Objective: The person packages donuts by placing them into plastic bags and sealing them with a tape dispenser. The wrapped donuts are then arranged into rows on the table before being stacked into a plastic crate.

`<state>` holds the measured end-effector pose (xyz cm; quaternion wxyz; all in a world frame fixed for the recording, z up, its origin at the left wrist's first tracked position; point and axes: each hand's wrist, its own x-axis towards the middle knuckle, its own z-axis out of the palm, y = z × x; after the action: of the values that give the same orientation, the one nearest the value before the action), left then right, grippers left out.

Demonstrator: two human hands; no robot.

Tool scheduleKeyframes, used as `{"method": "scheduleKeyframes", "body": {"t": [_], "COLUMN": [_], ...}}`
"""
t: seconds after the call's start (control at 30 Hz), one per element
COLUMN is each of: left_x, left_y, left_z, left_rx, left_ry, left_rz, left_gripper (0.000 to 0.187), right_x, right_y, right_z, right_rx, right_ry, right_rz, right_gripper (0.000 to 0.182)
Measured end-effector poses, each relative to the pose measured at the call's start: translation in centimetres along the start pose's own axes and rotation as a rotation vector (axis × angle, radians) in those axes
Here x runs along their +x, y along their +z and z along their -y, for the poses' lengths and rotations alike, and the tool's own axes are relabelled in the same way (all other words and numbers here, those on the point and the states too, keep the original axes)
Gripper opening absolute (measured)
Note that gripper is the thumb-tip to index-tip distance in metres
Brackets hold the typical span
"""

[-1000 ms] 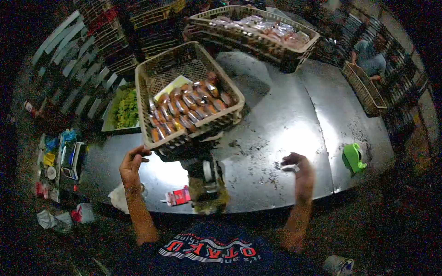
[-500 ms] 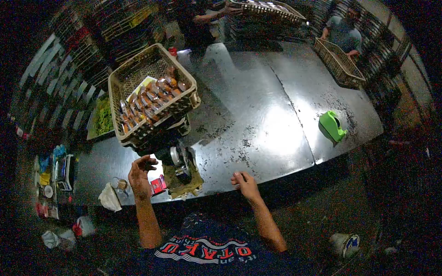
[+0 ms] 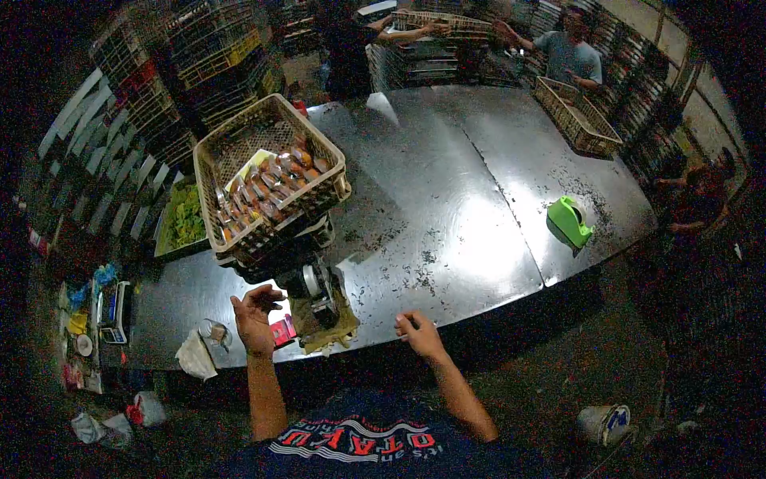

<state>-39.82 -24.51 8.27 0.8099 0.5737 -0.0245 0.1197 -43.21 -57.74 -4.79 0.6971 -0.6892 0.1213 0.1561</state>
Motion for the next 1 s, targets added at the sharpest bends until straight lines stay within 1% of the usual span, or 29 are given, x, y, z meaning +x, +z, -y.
{"method": "scheduleKeyframes", "body": {"t": [0.23,0.33,0.4,0.47,0.57,0.6,0.67,0.7,0.77,0.8,0.83,0.87,0.93,0.97,1.0], "left_x": [-0.5,-0.8,-1.0,-1.1,-1.5,-1.6,-2.0,-2.3,-2.6,-2.8,-3.0,-3.1,-3.2,-3.2,-3.1], "left_y": [-1.5,-2.0,-2.2,-2.5,-3.3,-3.7,-4.9,-4.9,-6.1,-6.6,-6.8,-7.5,-9.2,-10.4,-10.6], "left_z": [-0.1,-0.3,-0.5,-0.9,-1.3,-1.4,-1.5,-1.8,-1.8,-1.8,-1.9,-1.7,-0.4,0.6,0.6], "left_rx": [0.003,0.031,0.067,0.128,0.199,0.212,0.314,0.314,0.367,0.392,0.428,0.415,0.388,0.351,0.311], "left_ry": [-0.046,-0.047,-0.069,-0.092,-0.089,-0.101,-0.123,-0.164,-0.199,-0.218,-0.215,-0.204,-0.181,-0.229,-0.248], "left_rz": [-0.042,-0.077,-0.12,-0.177,-0.214,-0.256,-0.261,-0.332,-0.333,-0.332,-0.336,-0.34,-0.344,-0.32,-0.314], "left_gripper": [0.072,0.068,0.063,0.04,0.027,0.023,0.023,0.024,0.026,0.027,0.035,0.037,0.043,0.046,0.044], "right_x": [-0.8,-0.5,-0.6,-0.7,-0.6,-0.7,-0.8,-0.7,-0.5,-0.6,-0.8,-1.0,-1.4,-1.7,-1.8], "right_y": [1.9,2.2,2.5,3.1,4.3,4.8,5.9,6.5,7.4,7.9,8.4,8.9,9.5,9.8,10.0], "right_z": [0.0,-0.9,-1.0,-1.2,-1.4,-1.4,-1.3,-1.5,-1.8,-1.9,-2.1,-2.2,-2.2,-2.1,-2.1], "right_rx": [-0.057,-0.058,-0.088,-0.107,-0.135,-0.147,-0.167,-0.217,-0.321,-0.382,-0.443,-0.503,-0.586,-0.628,-0.653], "right_ry": [0.005,-0.011,-0.007,-0.007,-0.005,0.0,0.006,0.009,0.012,-0.048,-0.111,-0.175,-0.164,-0.158,-0.139], "right_rz": [-0.006,-0.007,-0.01,-0.004,0.013,0.027,0.047,0.07,0.109,0.123,0.137,0.149,0.2,0.227,0.251], "right_gripper": [0.032,0.043,0.044,0.044,0.045,0.045,0.046,0.044,0.04,0.042,0.044,0.046,0.051,0.053,0.054]}}
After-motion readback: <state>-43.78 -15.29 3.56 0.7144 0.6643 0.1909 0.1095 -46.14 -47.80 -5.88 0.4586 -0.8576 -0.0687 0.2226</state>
